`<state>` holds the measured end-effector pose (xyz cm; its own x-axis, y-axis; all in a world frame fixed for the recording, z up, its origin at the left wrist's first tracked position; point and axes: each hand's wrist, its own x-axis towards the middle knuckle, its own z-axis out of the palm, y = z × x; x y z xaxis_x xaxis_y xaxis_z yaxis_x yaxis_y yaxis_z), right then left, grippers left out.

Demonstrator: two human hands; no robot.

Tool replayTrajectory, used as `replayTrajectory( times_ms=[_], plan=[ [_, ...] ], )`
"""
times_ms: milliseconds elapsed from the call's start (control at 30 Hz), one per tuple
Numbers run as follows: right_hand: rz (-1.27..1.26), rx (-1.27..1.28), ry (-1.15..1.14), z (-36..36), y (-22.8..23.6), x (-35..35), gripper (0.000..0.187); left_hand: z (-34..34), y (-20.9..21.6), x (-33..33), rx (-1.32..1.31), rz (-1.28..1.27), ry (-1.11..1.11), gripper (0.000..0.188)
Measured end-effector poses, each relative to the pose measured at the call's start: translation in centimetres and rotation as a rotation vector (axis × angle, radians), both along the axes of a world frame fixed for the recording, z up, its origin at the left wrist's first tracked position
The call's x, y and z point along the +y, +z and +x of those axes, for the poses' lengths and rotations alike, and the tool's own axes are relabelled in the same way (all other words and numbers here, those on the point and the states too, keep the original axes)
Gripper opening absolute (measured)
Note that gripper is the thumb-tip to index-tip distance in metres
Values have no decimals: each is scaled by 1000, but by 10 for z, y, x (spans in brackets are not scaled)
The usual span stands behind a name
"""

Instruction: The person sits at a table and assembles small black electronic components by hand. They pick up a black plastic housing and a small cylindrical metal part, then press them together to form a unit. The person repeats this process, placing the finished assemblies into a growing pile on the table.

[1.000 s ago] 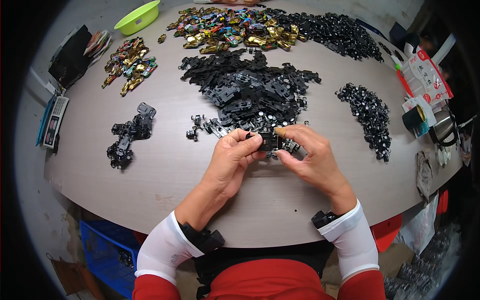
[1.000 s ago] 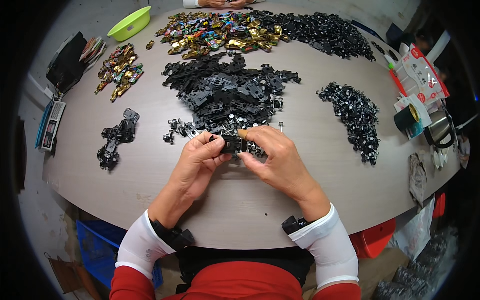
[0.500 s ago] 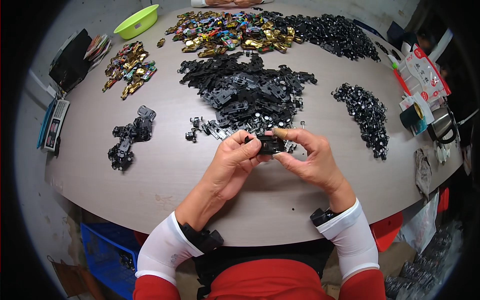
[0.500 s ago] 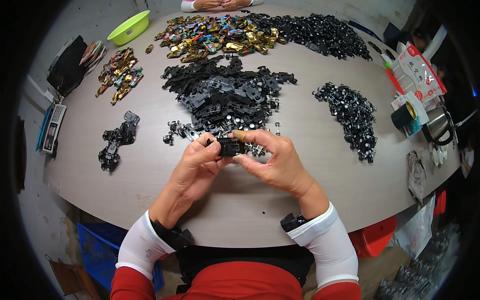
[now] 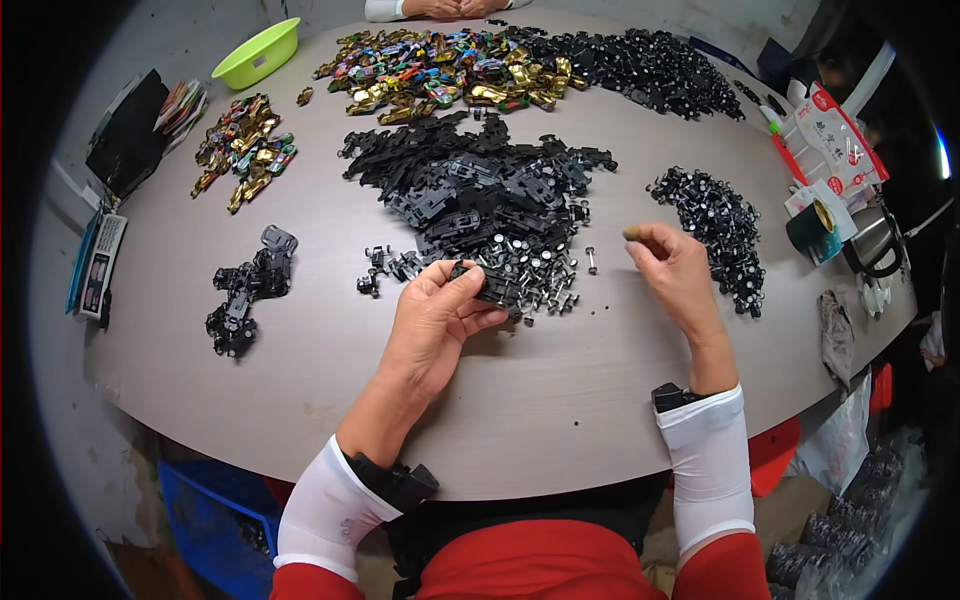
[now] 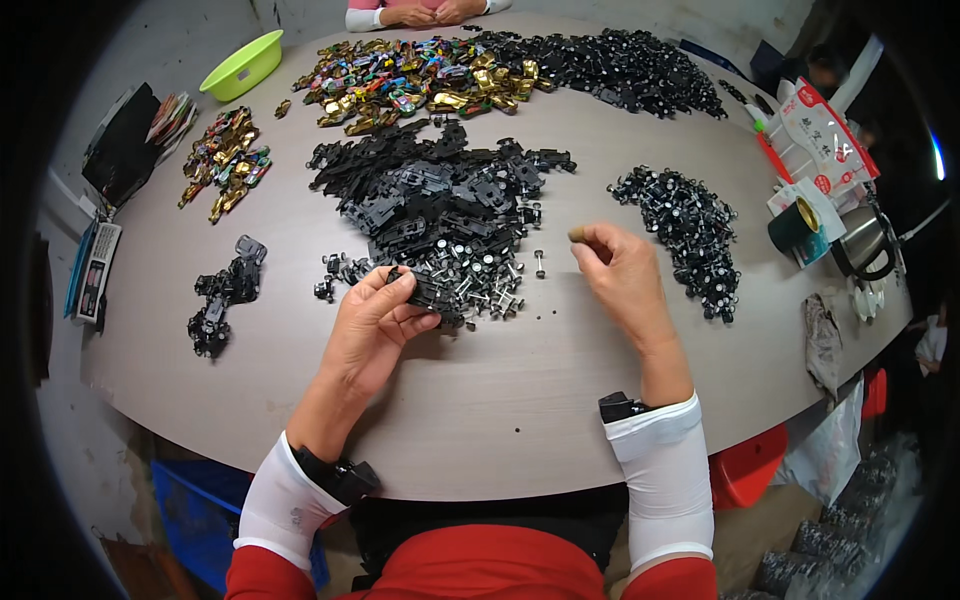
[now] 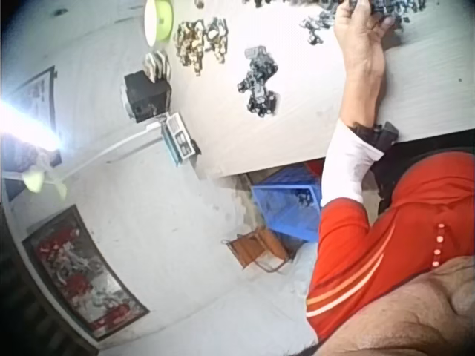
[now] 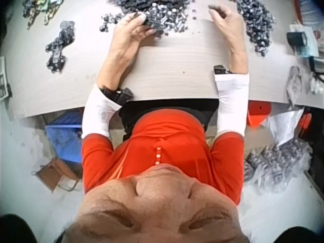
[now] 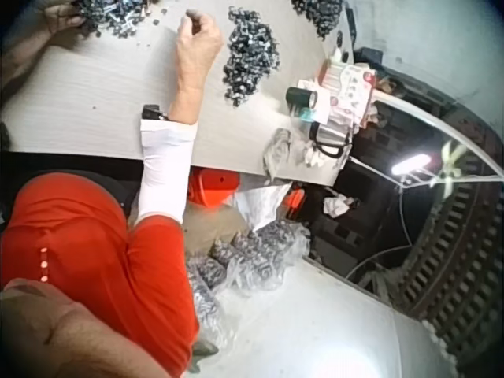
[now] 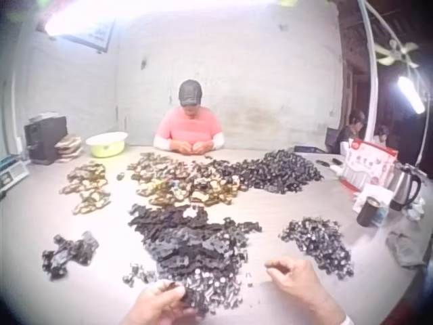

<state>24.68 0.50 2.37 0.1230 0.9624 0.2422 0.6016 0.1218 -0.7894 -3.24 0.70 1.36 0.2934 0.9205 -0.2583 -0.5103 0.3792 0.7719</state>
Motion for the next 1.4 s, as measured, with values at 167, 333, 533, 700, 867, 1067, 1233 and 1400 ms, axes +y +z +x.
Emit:
replayTrajectory(
  times_ms=[167,333,533,700,867,1067,1233,1400],
  plan=[
    [-33,-189,116,-11,-4,1,20,-3,1,3,18,-23,26,12],
    [27,-331,155,-20,-17,11,23,-4,1,5,-6,-34,7,16],
    [30,-337,185,-17,-8,3,25,-3,-2,5,-60,-10,-50,21],
    [94,-197,213,-28,4,-12,25,-3,-6,6,-27,-12,-16,21],
    [45,-224,98,-10,-12,-9,21,-14,-3,10,-23,31,50,21],
    [58,-329,-79,28,-2,-14,20,-23,-6,18,-51,54,189,19],
    [130,-767,-453,99,-14,-21,56,-18,-6,10,-12,36,177,23],
    [13,-379,-598,191,-65,-24,62,-9,-5,9,-6,20,121,19]
  ],
)
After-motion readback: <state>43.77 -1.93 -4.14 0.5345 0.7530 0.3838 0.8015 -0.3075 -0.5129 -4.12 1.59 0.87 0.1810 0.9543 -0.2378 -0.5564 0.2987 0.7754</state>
